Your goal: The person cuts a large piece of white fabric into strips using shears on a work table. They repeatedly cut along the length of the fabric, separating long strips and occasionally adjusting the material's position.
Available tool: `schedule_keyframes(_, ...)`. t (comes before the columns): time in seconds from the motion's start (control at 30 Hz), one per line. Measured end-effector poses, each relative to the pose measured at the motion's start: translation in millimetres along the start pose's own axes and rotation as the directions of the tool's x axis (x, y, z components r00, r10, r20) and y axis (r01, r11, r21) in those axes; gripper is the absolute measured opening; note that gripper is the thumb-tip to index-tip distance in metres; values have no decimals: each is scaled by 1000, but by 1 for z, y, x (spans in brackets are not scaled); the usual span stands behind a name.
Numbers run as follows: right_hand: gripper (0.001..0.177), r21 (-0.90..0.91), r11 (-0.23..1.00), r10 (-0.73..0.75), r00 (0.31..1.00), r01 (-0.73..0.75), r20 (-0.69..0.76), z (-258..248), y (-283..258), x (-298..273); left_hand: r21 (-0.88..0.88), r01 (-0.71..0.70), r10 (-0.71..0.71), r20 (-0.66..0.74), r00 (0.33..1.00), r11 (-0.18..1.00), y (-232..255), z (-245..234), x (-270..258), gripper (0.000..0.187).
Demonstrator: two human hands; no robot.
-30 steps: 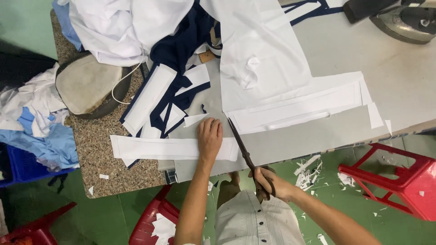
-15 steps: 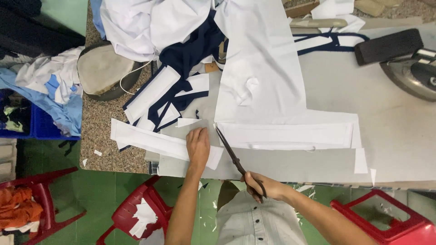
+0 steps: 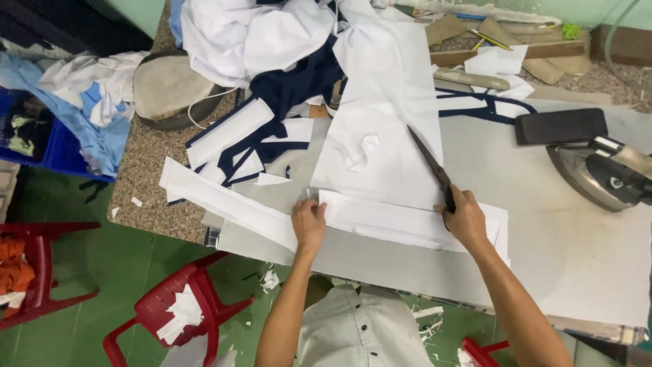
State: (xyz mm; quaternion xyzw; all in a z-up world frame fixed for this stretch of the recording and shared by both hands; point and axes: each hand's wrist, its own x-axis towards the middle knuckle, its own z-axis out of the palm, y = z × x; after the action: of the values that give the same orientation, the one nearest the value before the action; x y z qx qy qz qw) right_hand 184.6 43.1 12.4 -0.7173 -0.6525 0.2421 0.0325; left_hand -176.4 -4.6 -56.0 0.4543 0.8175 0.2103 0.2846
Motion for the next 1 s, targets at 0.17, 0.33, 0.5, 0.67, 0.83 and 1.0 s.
schedule_keyframes(0.17,83,-308,907,-280,957,288,71,-1,-12,2,-190,-303,304,-26,952,934,33,-41,-43,19)
schedule_keyframes(0.33,108,38,902,-421,855,431,303,-20,-120,-8,-172,-679,671,-111,733,713,27,-89,-42,7)
schedule_keyframes(0.5,60,-39,988,-92,783,147,615,-22,-198,-22,-348,-373,328,-182,927,860,-20,-246,31,7)
schedule_keyframes(0.67,55,144,989,-116,764,31,635,33,-299,-59,-268,-304,271,-152,950,914,-156,-335,142,15)
schedule_keyframes(0.83,66,45,998,-67,817,51,572,133,-343,-59,-172,-139,146,30,989,975,-230,-335,216,20)
schedule_keyframes(1.0,69,-424,902,26,970,82,244,201,-341,-67,448,-499,596,-99,797,742,-207,-331,202,34)
